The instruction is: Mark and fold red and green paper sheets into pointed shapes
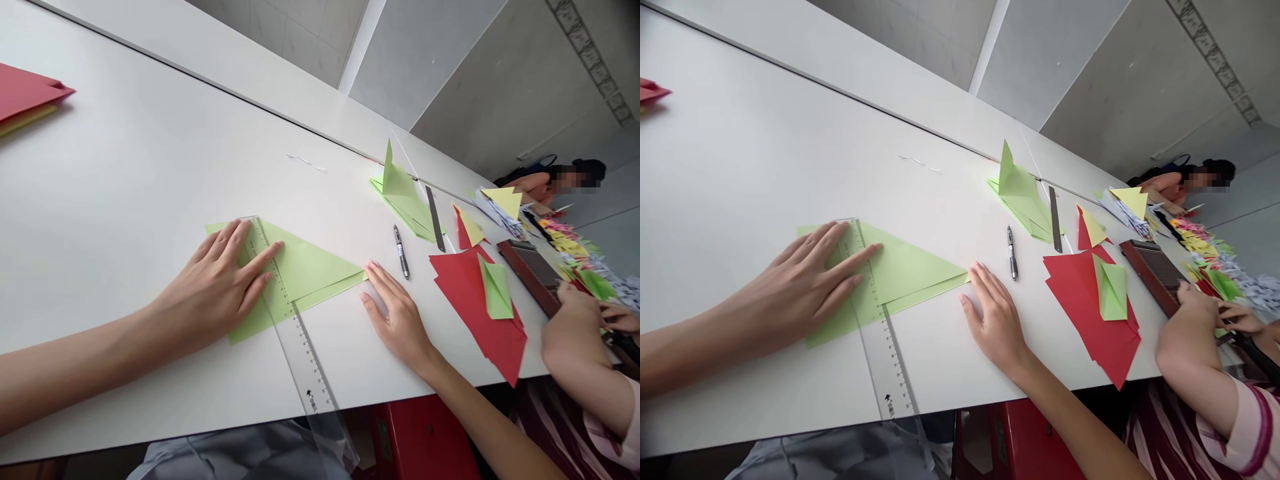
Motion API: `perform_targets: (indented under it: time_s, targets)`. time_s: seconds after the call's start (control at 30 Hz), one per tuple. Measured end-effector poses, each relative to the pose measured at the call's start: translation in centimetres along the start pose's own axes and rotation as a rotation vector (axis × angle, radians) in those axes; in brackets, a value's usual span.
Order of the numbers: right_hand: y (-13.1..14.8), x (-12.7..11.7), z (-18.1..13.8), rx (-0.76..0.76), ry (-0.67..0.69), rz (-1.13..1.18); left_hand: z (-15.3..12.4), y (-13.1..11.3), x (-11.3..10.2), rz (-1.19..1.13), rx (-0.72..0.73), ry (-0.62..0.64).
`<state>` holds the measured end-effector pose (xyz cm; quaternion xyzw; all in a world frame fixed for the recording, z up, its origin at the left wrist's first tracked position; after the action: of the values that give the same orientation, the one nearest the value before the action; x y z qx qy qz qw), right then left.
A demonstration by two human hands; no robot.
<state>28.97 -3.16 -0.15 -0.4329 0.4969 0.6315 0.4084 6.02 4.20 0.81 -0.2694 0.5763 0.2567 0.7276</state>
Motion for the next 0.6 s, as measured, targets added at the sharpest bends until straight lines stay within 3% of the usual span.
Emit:
perform_targets:
  time_s: [0.33, 0.5, 0.6]
  targets:
    - [1.6, -0.8, 0.6, -0.039, -0.005, -0.185, -0.2, 0.1, 0.7, -0.028, -0.034, 0.03]
    - [6.6, 0.8, 2.9, -0.35, 0.184, -0.172, -0.3, 0.0, 0.6, -0.026, -0.041, 0.035]
    - [8.4, 2.1, 3.7, -0.453, 0.272, -0.148, -0.4, 0.0, 0.5, -0.013, -0.055, 0.033]
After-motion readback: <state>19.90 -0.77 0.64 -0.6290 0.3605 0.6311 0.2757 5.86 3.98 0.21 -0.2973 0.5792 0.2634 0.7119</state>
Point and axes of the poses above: each hand's wrist, its own z-axis towards the middle knuckle, its own x-axis out of the palm, y = z × x, the point moved 8 cm from there along z, towards the middle knuckle, and after that the axes turned 9 degrees about y, right-handed, at the moved point
